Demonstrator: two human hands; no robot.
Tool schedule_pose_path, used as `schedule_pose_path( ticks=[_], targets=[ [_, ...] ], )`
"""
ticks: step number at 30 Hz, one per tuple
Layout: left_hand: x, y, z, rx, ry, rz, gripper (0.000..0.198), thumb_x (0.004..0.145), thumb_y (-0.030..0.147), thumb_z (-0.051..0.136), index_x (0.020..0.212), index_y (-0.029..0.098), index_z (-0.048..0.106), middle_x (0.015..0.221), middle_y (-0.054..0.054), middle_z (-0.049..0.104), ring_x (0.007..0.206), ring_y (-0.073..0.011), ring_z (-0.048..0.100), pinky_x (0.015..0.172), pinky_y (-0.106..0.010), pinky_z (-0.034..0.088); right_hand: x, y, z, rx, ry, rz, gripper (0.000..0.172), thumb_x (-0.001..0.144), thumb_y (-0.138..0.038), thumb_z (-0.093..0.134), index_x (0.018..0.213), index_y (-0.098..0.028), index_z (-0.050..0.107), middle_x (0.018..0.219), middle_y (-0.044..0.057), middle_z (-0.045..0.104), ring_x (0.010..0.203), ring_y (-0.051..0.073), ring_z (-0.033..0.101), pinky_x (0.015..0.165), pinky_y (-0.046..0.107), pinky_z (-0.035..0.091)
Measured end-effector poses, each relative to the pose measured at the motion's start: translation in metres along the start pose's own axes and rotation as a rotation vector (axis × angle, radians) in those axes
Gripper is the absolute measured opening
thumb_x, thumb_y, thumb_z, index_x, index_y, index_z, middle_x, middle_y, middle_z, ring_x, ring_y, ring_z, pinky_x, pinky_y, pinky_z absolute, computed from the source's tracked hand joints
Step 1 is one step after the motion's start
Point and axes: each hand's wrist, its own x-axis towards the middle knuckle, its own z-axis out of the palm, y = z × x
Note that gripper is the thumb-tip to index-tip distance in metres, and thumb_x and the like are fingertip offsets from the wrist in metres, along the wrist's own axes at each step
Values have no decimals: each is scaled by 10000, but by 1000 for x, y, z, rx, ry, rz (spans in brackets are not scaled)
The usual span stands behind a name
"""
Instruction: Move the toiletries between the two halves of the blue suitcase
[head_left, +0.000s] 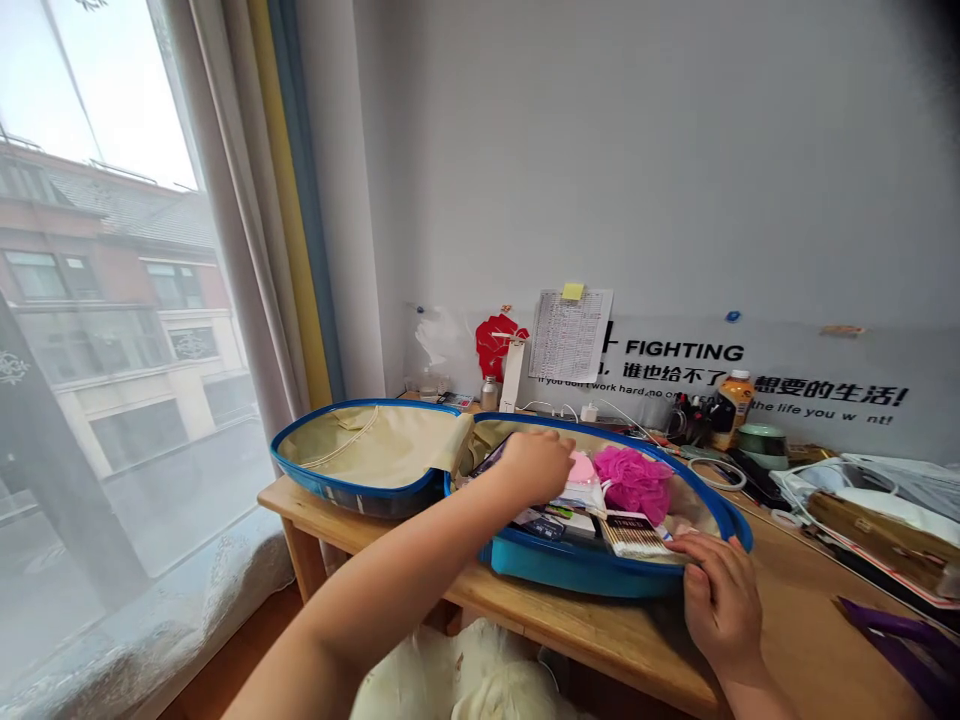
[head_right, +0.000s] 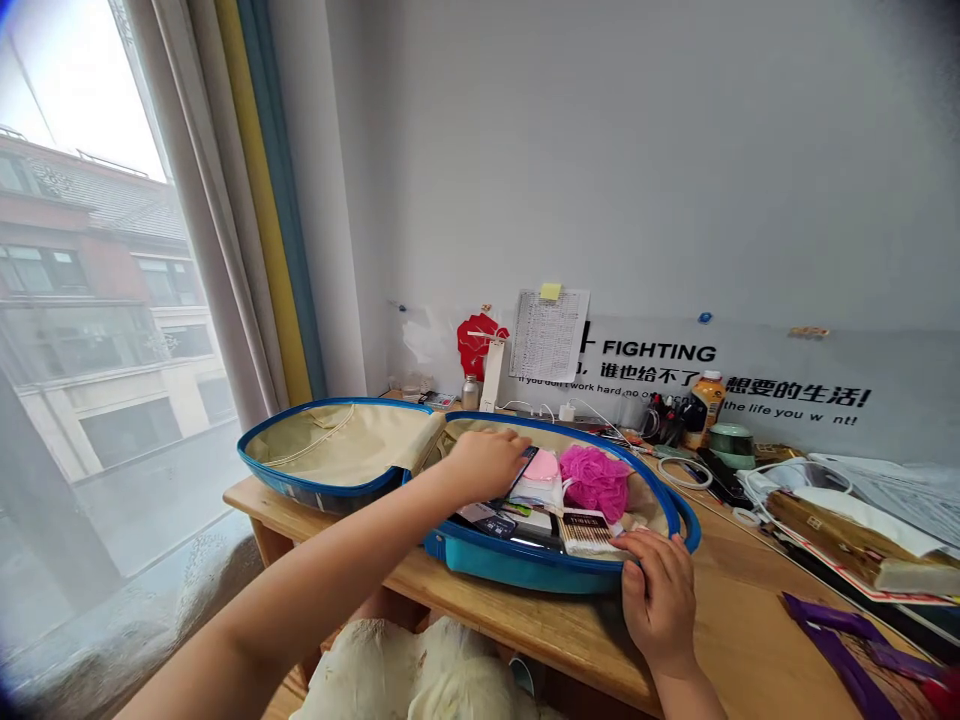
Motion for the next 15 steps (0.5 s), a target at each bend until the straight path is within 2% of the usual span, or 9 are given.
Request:
schedule_pose_path(
  ticks=[1, 3, 5, 8, 9, 10, 12, 13, 15],
  targets=[
    [-21, -16, -3, 5, 61, 22, 383, 996, 318, 411, 1340, 257, 568, 1364, -106, 606, 1235, -263, 580, 1010, -454, 483, 1, 0, 0, 11, 5, -14, 332, 977, -355, 363, 893, -232, 660, 852, 52, 703, 881, 216, 654, 984, 434, 408],
    [-64, -56, 0, 13, 258, 34, 370, 1022, 338, 350, 1288, 263, 595, 1296, -60, 651, 1184, -226, 605, 1036, -418, 460, 5, -4, -1, 42, 12, -22, 288, 968, -349, 399, 908, -233, 656, 864, 49, 698, 873, 214, 648, 981, 438, 411],
    [-105, -99, 14, 14, 367, -69, 380, 1031, 338, 305, 1158, 245, 651, 1186, -52, 695, 1117, -218, 626, 1027, -414, 450, 15, -17, -4, 82, 66, 31, 242, 944, -381, 464, 910, -232, 651, 892, 56, 684, 884, 220, 635, 980, 450, 415],
    [-150, -154, 47, 68, 448, -202, 379, 1022, 377, 319, 1079, 229, 663, 1126, -66, 707, 1077, -246, 630, 1068, -498, 388, 43, -62, -17, 287, 313, 205, 245, 920, -437, 508, 836, -239, 626, 879, 56, 637, 875, 221, 606, 945, 456, 442],
    [-160, -167, 58, 84, 459, -202, 356, 1014, 386, 346, 1072, 237, 664, 1121, -62, 709, 1102, -250, 622, 1097, -515, 350, 55, -82, -23, 447, 396, 267, 283, 938, -441, 464, 781, -248, 600, 823, 43, 607, 817, 207, 593, 896, 441, 465],
    [-167, -176, 67, 94, 467, -201, 336, 1007, 388, 366, 1062, 248, 666, 1109, -53, 713, 1101, -246, 622, 1117, -518, 323, 66, -104, -31, 670, 408, 313, 356, 959, -456, 386, 711, -258, 549, 712, 21, 548, 697, 192, 558, 809, 426, 489],
    [-174, -185, 81, 96, 476, -190, 308, 1000, 372, 386, 1043, 266, 672, 1072, -35, 723, 1070, -229, 632, 1133, -500, 300, 83, -145, -46, 1018, 147, 398, 489, 988, -492, 202, 613, -272, 427, 503, -17, 348, 483, 174, 407, 715, 432, 498],
    [-175, -186, 85, 91, 480, -187, 303, 1000, 359, 387, 1036, 269, 674, 1052, -29, 728, 1041, -221, 639, 1128, -486, 307, 87, -161, -52, 1091, -13, 384, 499, 977, -525, 208, 595, -280, 415, 453, -21, 296, 452, 180, 373, 726, 450, 498],
    [-175, -184, 89, 79, 496, -185, 300, 999, 337, 389, 1029, 268, 679, 1023, -26, 736, 1000, -214, 648, 1100, -460, 335, 88, -183, -61, 1115, -196, 319, 466, 905, -632, 348, 593, -304, 457, 402, -24, 262, 442, 195, 370, 760, 480, 496]
  ],
)
